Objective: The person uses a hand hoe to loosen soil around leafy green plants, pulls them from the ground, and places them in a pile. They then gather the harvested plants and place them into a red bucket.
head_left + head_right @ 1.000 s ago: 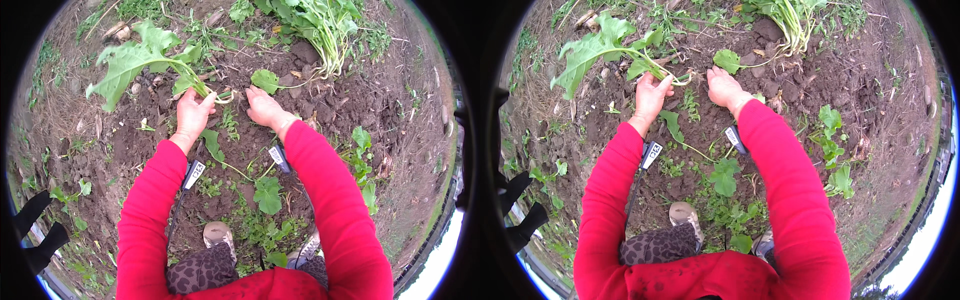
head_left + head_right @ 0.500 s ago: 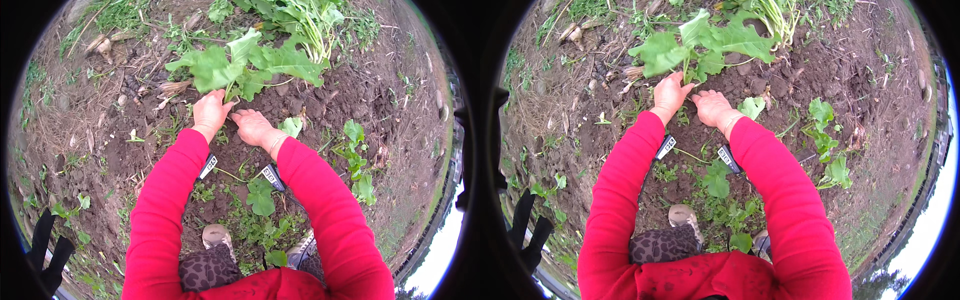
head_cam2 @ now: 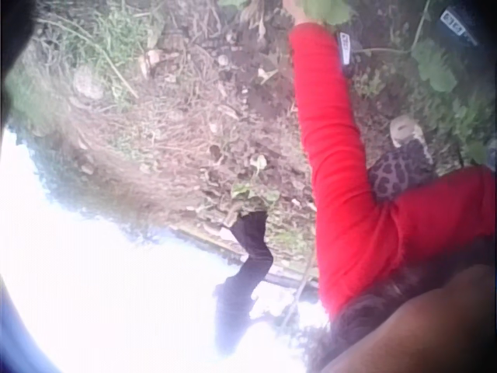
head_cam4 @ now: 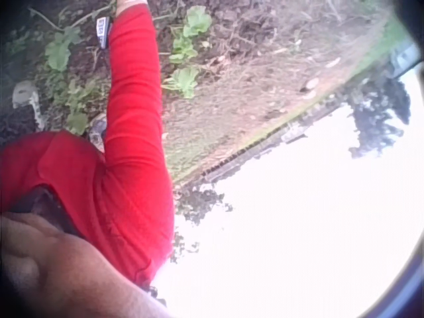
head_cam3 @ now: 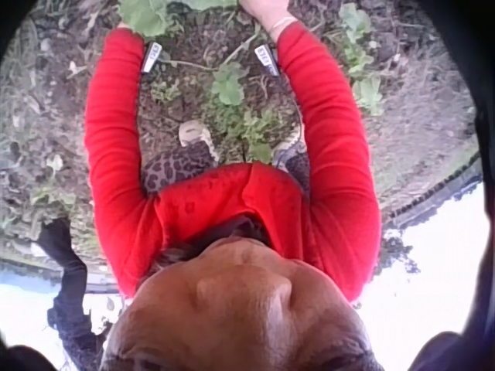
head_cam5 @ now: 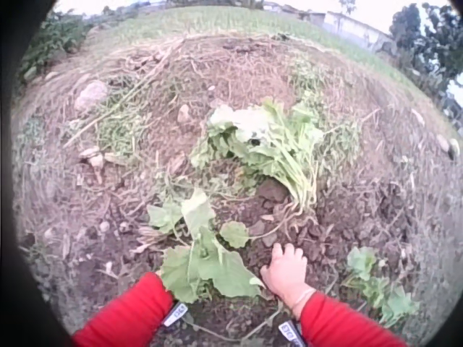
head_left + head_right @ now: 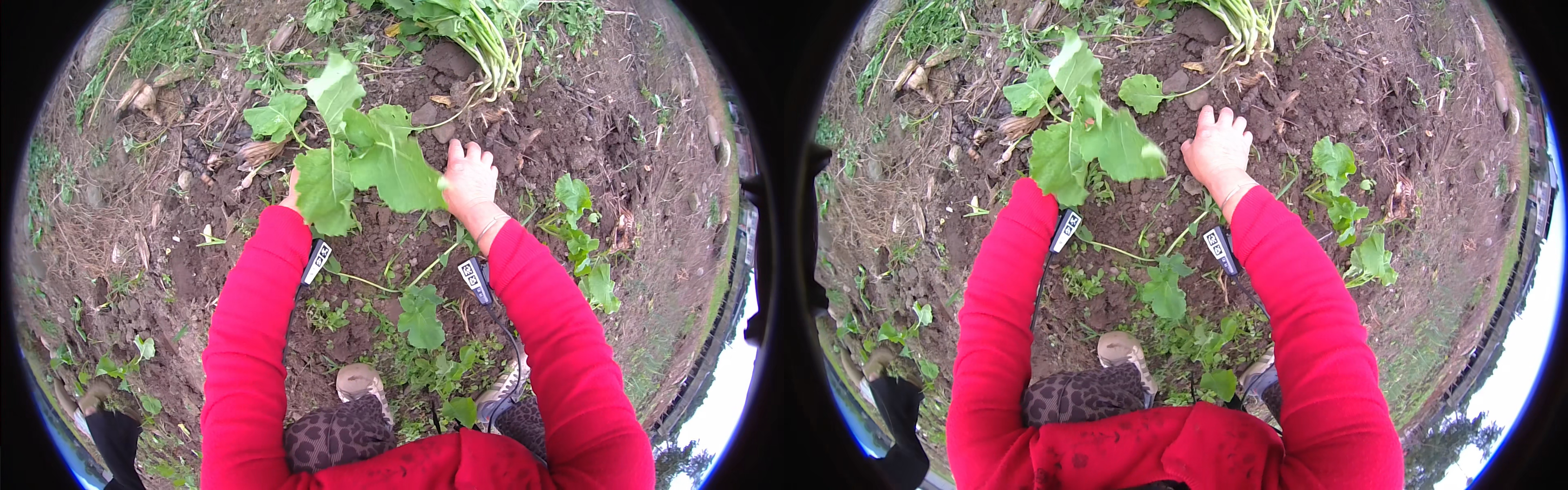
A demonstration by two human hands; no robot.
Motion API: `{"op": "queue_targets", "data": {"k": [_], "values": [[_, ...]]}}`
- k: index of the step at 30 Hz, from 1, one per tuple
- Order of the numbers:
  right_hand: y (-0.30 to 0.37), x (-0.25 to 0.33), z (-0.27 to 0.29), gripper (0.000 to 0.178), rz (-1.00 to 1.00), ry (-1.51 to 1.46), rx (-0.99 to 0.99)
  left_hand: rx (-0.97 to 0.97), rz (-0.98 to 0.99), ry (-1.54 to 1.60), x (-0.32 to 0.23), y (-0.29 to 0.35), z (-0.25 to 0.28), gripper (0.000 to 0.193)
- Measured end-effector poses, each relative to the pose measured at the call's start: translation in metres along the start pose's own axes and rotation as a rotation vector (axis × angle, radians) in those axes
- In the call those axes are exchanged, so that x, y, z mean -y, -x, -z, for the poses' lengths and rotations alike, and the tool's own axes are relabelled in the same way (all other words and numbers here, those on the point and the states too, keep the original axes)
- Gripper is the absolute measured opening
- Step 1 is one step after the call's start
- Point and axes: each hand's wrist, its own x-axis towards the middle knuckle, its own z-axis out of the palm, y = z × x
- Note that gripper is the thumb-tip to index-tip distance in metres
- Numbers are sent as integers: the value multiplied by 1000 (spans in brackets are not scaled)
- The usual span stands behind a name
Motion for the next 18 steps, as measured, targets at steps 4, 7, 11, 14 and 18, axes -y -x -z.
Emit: {"op": "queue_targets", "data": {"k": [4,7,11,14,18], "values": [[-6,17,-11,68,144,-29,122,-179,-92,108,15,-2,-16,55],[-8,25,-21,68,71,-82,104,-150,-60,74,14,-10,-20,58],[-4,32,-24,58,48,-113,86,-84,44,55,-5,-9,-7,52],[1,41,-16,50,14,-182,108,-48,105,-52,-21,-6,5,47],[5,70,-11,48,-35,-421,237,-27,114,-101,-30,-3,10,48]]}}
